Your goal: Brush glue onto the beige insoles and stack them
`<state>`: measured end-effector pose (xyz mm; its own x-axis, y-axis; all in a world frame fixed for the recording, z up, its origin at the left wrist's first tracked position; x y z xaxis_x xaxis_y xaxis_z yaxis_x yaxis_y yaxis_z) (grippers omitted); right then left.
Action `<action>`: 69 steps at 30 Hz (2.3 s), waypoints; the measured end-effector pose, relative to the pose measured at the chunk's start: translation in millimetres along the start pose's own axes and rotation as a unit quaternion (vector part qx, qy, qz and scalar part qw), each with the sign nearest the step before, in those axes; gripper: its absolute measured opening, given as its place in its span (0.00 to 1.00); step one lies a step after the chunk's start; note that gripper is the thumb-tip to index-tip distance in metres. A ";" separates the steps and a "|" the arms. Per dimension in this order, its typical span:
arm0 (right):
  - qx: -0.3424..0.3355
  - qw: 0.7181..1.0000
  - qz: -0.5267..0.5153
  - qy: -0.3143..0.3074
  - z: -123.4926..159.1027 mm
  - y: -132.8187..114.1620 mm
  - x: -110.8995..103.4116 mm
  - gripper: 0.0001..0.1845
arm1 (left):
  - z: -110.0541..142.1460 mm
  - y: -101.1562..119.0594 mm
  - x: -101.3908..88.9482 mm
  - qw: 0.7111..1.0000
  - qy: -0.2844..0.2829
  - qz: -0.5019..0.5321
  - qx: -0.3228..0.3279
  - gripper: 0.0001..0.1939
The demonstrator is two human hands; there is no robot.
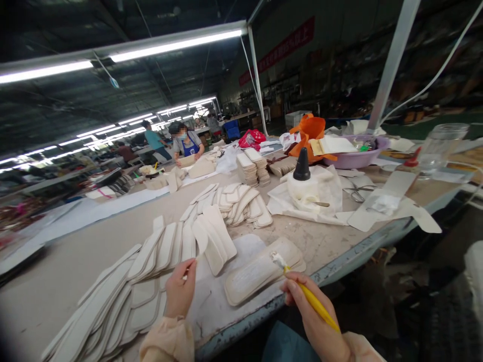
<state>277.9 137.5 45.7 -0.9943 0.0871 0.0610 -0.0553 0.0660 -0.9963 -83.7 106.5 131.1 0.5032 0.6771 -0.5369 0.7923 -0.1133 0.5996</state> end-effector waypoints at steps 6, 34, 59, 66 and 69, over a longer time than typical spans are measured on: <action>0.026 0.994 -0.098 -0.050 -16.6 -24.2 31.9 0.15 | 0.0 59.2 -60.5 0.967 0.152 0.188 -0.082 0.11; -0.068 0.946 0.312 0.051 -94.3 -12.8 6.9 0.21 | 76.1 2.8 91.3 0.932 -0.229 0.043 -0.279 0.10; -0.053 0.911 0.406 0.041 -98.6 4.7 -3.1 0.10 | 75.8 0.1 95.8 0.927 -0.275 0.002 -0.254 0.11; -0.054 0.905 0.421 0.037 -102.2 6.9 -4.4 0.07 | 77.7 -2.0 97.8 0.924 -0.287 -0.002 -0.251 0.12; -0.058 0.900 0.430 0.029 -102.6 7.5 -2.5 0.07 | 77.9 -2.1 98.1 0.924 -0.289 0.000 -0.251 0.13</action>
<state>289.3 239.8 44.3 -0.6582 0.2068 -0.7238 0.7462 0.0521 -0.6637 -9.1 116.6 30.9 0.7178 0.1599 -0.6777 0.6054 0.3374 0.7209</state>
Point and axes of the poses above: each hand's wrist, its own z-axis away from the middle knuckle, its own x-axis out of the palm, y = z × x, the point moved 10 cm from there along -z, towards the middle knuckle, and after that the axes turned 6 degrees about z, right-handed, at the moved point
